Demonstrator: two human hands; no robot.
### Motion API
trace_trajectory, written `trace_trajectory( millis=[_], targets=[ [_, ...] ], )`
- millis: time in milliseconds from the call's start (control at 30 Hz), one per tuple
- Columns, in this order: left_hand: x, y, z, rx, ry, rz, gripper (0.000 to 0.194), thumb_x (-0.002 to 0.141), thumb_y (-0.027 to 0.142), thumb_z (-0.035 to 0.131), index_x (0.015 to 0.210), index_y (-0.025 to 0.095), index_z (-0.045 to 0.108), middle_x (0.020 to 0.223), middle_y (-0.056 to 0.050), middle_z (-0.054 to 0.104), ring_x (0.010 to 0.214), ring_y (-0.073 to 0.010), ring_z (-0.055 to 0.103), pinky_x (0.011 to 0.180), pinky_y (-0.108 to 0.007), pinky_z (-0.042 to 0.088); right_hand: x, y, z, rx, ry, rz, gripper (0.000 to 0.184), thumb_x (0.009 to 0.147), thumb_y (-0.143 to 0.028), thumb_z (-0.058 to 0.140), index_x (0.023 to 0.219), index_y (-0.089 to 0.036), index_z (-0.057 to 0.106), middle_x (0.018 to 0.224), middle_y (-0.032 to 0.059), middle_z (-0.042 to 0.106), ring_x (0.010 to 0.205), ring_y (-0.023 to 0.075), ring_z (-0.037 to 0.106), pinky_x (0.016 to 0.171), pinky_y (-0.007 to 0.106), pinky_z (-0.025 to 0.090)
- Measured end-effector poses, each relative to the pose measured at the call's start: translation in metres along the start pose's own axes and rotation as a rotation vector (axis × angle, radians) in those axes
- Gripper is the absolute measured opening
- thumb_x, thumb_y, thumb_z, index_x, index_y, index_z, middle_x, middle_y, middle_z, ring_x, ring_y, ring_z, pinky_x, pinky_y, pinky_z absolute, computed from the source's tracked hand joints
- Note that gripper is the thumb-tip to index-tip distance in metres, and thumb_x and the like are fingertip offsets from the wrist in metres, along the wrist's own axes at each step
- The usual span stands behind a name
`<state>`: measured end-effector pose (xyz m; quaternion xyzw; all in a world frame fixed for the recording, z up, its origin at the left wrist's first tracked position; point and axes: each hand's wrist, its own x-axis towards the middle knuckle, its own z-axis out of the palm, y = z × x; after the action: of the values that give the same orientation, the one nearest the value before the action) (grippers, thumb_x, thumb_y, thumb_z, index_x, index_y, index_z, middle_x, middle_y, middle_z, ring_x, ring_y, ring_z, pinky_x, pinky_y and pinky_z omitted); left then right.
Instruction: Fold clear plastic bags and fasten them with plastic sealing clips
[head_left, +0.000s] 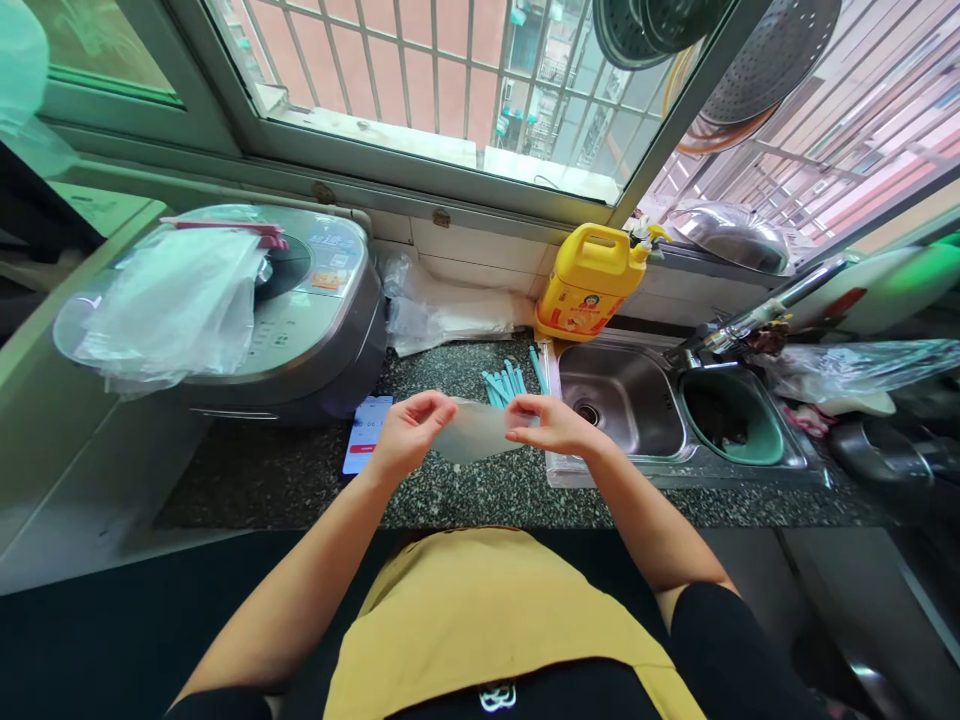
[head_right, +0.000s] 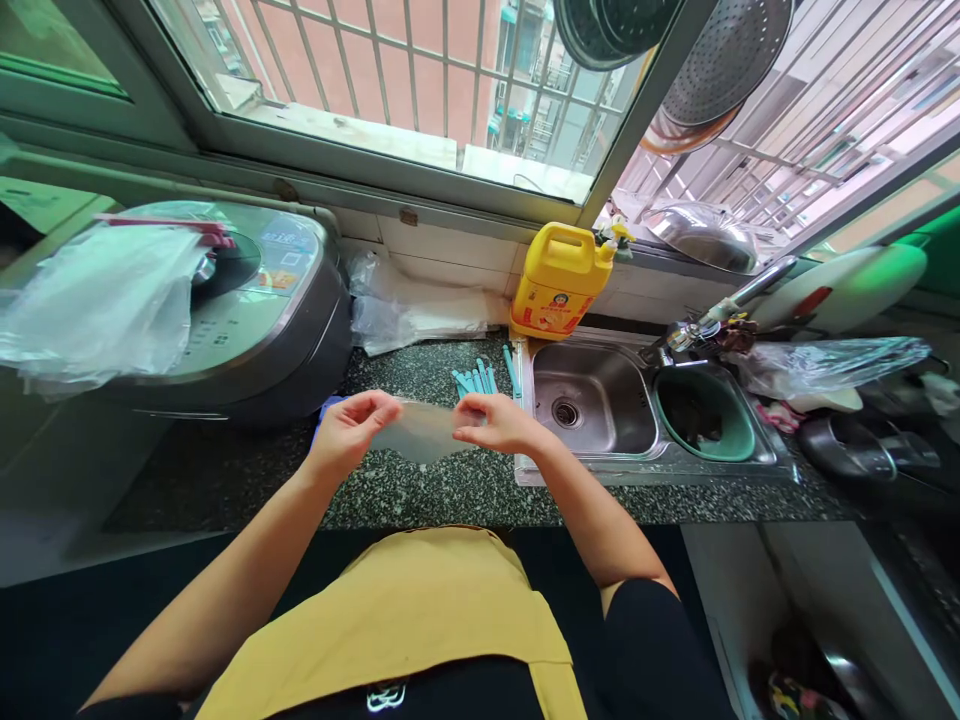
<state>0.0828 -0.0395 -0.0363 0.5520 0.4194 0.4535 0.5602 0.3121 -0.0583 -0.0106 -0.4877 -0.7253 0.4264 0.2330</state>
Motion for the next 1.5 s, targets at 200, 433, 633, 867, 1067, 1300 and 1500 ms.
trace_trajectory(
  millis=[200, 433, 633, 867, 1067, 1300, 1500],
  targets=[
    [0.003, 0.0, -0.009, -0.092, 0.116, -0.015, 0.037, 0.061, 0.052, 0.074, 0.058, 0.016, 0.062, 0.057, 0.0, 0.059, 0.057, -0.0123, 0.053, 0.06, -0.026, 0.046, -0.006, 0.019, 0.003, 0.231, 0.201, 0.067, 0.024, 0.072, -0.038, 0.065, 0.066, -0.017, 0.057, 0.065, -0.0012, 0.056, 0.064, 0.0116, 0.053, 0.067, 0.027, 0.045],
    [0.005, -0.012, -0.021, -0.003, 0.181, 0.034, 0.036, 0.068, 0.051, 0.068, 0.079, 0.018, 0.063, 0.073, -0.003, 0.064, 0.068, -0.0151, 0.058, 0.069, -0.029, 0.048, -0.001, 0.02, 0.025, 0.32, 0.408, -0.089, 0.025, 0.078, -0.043, 0.06, 0.074, -0.019, 0.055, 0.08, 0.0037, 0.062, 0.08, 0.016, 0.059, 0.078, 0.032, 0.047],
    [0.021, 0.021, -0.009, 0.51, -0.098, 0.478, 0.048, 0.07, 0.045, 0.069, 0.111, 0.021, 0.06, 0.111, -0.009, 0.063, 0.106, -0.0239, 0.053, 0.097, -0.04, 0.039, 0.0, -0.005, 0.013, -0.009, 0.21, -0.272, 0.011, 0.08, -0.025, 0.054, 0.071, -0.02, 0.055, 0.076, 0.0028, 0.062, 0.076, 0.0163, 0.057, 0.077, 0.034, 0.047],
    [0.041, 0.037, 0.024, 0.574, -0.477, 0.441, 0.018, 0.082, 0.024, 0.053, 0.068, 0.019, 0.064, 0.069, -0.003, 0.064, 0.07, -0.0164, 0.056, 0.069, -0.029, 0.044, 0.0, 0.009, 0.02, -0.076, 0.265, -0.222, 0.013, 0.08, -0.033, 0.058, 0.079, -0.02, 0.058, 0.079, 0.0031, 0.063, 0.076, 0.017, 0.057, 0.074, 0.032, 0.047],
    [0.041, 0.041, 0.017, 0.539, -0.377, 0.442, 0.016, 0.08, 0.022, 0.053, 0.069, 0.018, 0.063, 0.068, -0.003, 0.061, 0.067, -0.0146, 0.054, 0.064, -0.026, 0.042, -0.019, 0.052, 0.037, -0.196, 0.373, -0.183, 0.018, 0.087, -0.03, 0.052, 0.077, -0.019, 0.062, 0.078, 0.0063, 0.067, 0.076, 0.0179, 0.059, 0.073, 0.033, 0.046],
    [0.042, 0.044, 0.01, 0.522, -0.343, 0.442, 0.018, 0.082, 0.023, 0.052, 0.069, 0.017, 0.063, 0.067, -0.003, 0.06, 0.064, -0.0134, 0.054, 0.062, -0.025, 0.041, -0.049, 0.093, 0.061, -0.303, 0.384, -0.087, 0.026, 0.089, -0.032, 0.049, 0.074, -0.019, 0.065, 0.074, 0.0078, 0.07, 0.071, 0.0188, 0.061, 0.067, 0.032, 0.048],
    [0.038, 0.041, 0.01, 0.602, -0.349, 0.511, 0.017, 0.083, 0.02, 0.052, 0.07, 0.016, 0.061, 0.067, -0.002, 0.06, 0.065, -0.0132, 0.054, 0.062, -0.024, 0.042, -0.059, 0.097, 0.063, -0.332, 0.349, -0.067, 0.03, 0.089, -0.039, 0.049, 0.079, -0.02, 0.069, 0.076, 0.0077, 0.071, 0.071, 0.0194, 0.063, 0.066, 0.033, 0.049]
  ],
)
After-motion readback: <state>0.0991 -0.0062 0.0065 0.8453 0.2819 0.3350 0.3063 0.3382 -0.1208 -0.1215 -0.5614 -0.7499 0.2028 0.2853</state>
